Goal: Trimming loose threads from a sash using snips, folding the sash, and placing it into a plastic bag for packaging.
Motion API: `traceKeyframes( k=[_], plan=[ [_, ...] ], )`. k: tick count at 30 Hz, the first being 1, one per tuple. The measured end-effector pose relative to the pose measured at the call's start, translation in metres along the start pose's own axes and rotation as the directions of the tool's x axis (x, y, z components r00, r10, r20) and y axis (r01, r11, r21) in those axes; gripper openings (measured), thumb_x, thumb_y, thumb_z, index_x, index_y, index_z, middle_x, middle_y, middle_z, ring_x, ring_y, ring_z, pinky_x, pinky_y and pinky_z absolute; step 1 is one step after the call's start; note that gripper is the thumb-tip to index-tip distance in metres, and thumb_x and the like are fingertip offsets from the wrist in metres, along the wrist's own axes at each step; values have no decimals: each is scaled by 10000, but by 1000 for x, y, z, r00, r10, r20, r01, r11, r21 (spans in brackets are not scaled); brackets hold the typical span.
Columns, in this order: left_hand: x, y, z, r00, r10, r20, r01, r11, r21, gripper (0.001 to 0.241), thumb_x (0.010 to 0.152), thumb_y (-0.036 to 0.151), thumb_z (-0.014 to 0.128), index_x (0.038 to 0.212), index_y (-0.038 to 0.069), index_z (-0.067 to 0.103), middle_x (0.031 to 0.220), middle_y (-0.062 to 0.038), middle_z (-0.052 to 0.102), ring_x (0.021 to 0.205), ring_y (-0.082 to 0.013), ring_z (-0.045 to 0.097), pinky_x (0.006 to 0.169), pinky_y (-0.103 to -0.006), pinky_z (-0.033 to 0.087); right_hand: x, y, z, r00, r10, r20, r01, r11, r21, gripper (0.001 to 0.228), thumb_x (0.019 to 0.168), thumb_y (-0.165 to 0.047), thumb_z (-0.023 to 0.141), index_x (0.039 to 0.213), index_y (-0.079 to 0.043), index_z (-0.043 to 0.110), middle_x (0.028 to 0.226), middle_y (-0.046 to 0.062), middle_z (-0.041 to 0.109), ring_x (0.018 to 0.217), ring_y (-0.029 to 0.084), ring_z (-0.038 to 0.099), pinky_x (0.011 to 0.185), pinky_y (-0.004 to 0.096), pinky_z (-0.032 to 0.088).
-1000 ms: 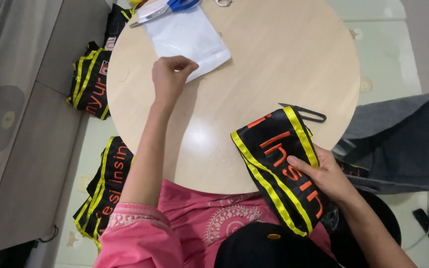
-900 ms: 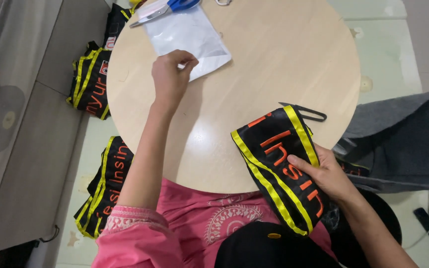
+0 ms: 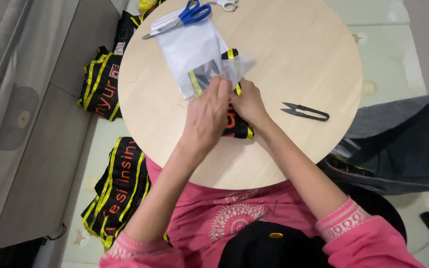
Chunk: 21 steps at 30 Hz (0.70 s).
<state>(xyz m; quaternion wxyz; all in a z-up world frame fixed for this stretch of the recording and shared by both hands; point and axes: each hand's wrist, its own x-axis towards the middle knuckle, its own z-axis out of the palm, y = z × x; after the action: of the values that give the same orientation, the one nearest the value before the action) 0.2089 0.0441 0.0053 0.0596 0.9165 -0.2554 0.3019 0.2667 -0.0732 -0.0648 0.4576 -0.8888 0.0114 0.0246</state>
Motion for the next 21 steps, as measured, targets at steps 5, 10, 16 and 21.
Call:
traceKeyframes(
  k=[5, 10, 16, 21],
  plan=[
    [28, -15, -62, 914, -405, -3, 346, 783, -517, 185, 764, -72, 399, 919, 25, 427, 762, -133, 538, 668, -361, 578, 578, -401, 440, -36, -26, -32, 994, -10, 105, 0, 996, 93, 448, 766, -228, 576, 1132, 25, 519, 1048, 262, 561, 1042, 418, 496, 863, 475, 404],
    [79, -86, -76, 692, -239, -681, 154, 971, -184, 71, 802, -16, 399, 790, 24, 456, 666, -96, 475, 566, -224, 436, 525, -344, 357, -96, -7, -81, 967, -31, 255, -60, 938, 342, 407, 713, -290, 563, 1063, -82, 565, 1015, 25, 634, 921, 110, 571, 778, 257, 460],
    [111, -52, 16, 863, -57, -502, 230, 929, 290, 214, 595, -43, 403, 742, 112, 414, 580, -54, 358, 497, -208, 341, 450, -355, 271, -136, -1, -118, 899, 274, 342, -413, 790, 452, 378, 703, -177, 599, 1048, -24, 585, 974, 110, 668, 829, 192, 629, 717, 309, 525],
    [93, -13, 55, 985, 74, -157, -92, 990, -105, 434, 535, -251, 388, 865, 29, 354, 816, -150, 387, 555, -341, 447, 406, -429, 307, -146, -12, -136, 821, 437, 368, -571, 646, 507, 449, 708, -102, 569, 1151, -40, 530, 1007, 194, 651, 791, 298, 631, 664, 387, 529]
  ],
)
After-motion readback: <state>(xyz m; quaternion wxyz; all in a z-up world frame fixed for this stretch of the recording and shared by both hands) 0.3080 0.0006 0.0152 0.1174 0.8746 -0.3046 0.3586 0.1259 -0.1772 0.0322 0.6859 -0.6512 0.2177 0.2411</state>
